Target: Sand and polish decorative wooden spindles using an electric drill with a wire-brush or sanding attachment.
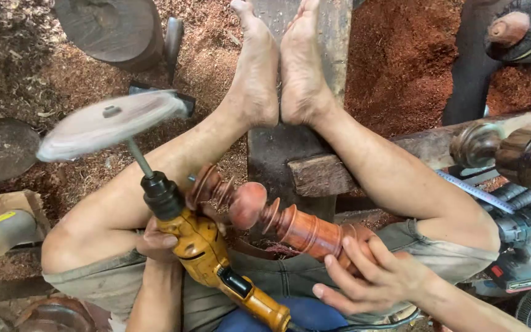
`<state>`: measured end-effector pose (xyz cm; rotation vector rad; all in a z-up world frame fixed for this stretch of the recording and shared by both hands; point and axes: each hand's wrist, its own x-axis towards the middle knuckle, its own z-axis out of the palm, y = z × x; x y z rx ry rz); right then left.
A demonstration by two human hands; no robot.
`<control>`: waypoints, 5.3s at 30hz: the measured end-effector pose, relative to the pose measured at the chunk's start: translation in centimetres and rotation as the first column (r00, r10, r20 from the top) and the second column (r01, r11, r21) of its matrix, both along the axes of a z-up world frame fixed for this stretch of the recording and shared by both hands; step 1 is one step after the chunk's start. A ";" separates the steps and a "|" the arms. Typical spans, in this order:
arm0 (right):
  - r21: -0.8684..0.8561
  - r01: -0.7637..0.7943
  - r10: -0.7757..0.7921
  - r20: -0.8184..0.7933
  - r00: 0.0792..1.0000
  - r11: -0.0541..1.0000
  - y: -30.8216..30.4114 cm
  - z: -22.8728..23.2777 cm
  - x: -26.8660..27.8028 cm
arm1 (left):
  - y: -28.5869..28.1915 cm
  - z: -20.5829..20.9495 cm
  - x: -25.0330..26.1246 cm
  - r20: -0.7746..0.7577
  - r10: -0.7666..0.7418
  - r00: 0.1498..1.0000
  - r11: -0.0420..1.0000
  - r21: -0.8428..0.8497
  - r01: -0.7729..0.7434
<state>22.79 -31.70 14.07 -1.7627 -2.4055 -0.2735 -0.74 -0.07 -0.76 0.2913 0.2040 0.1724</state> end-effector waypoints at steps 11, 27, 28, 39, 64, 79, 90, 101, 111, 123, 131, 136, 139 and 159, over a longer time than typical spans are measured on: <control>-0.079 -0.108 0.120 0.162 0.979 0.991 1.4 2.8 -0.4 | -0.1 0.9 1.2 -0.008 -0.011 1.000 1.000 0.001 0.011; -0.123 -0.010 0.029 0.149 0.988 0.992 1.9 1.9 -0.7 | -0.1 6.4 5.4 -0.189 0.007 0.982 0.999 0.054 0.004; -0.121 -0.013 0.031 0.149 0.988 0.993 1.8 1.7 -0.7 | -0.1 6.6 5.6 -0.189 0.009 0.982 0.998 0.055 0.001; -0.349 0.501 -0.578 -0.164 0.799 0.792 4.1 -1.1 -2.7 | -0.6 2.0 3.2 -0.036 0.038 0.999 0.997 -0.061 -0.041; 0.086 0.944 -0.943 -0.074 0.324 0.318 18.8 -20.9 4.0 | -0.1 -1.1 3.4 0.007 -0.003 1.000 0.998 0.065 0.003; 0.034 0.845 -0.671 -0.591 0.448 0.534 19.4 -20.5 2.5 | -0.3 -0.1 3.4 -0.067 -0.003 0.998 0.993 0.118 0.010; -0.070 0.962 -0.495 -0.866 0.072 0.264 20.0 -20.4 0.8 | -0.4 1.2 3.1 -0.099 0.091 0.991 0.987 0.140 -0.077; -0.651 0.562 -0.795 -0.607 0.018 0.510 13.0 -7.0 -0.3 | -0.7 3.4 8.3 -0.494 0.028 0.869 0.875 0.433 0.218; -0.327 0.735 -0.797 -0.113 0.593 0.594 11.2 -5.7 -3.0 | -0.7 7.1 22.8 -0.530 0.090 0.843 0.837 0.498 0.225; -0.322 0.748 -0.805 -0.090 0.586 0.580 11.0 -4.6 -3.3 | -2.4 1.7 21.1 -0.483 -0.016 0.875 0.915 0.345 0.207; -0.325 0.742 -0.802 -0.106 0.587 0.586 9.7 -5.7 -4.1 | -3.0 3.1 20.9 -0.630 -0.008 0.777 0.810 0.451 0.374; -0.233 0.785 -0.819 -0.149 0.554 0.574 11.2 -5.7 -2.6 | -2.0 2.4 22.2 -0.565 0.040 0.824 0.850 0.452 0.269; -0.270 0.759 -0.805 -0.169 0.569 0.593 11.5 -5.7 -3.2 | -1.6 1.5 21.5 -0.538 0.009 0.843 0.912 0.350 0.214; -0.331 0.697 -0.760 -0.107 0.642 0.636 11.6 -4.7 -4.4 | -1.6 1.5 18.9 -0.523 -0.016 0.852 0.933 0.300 0.201</control>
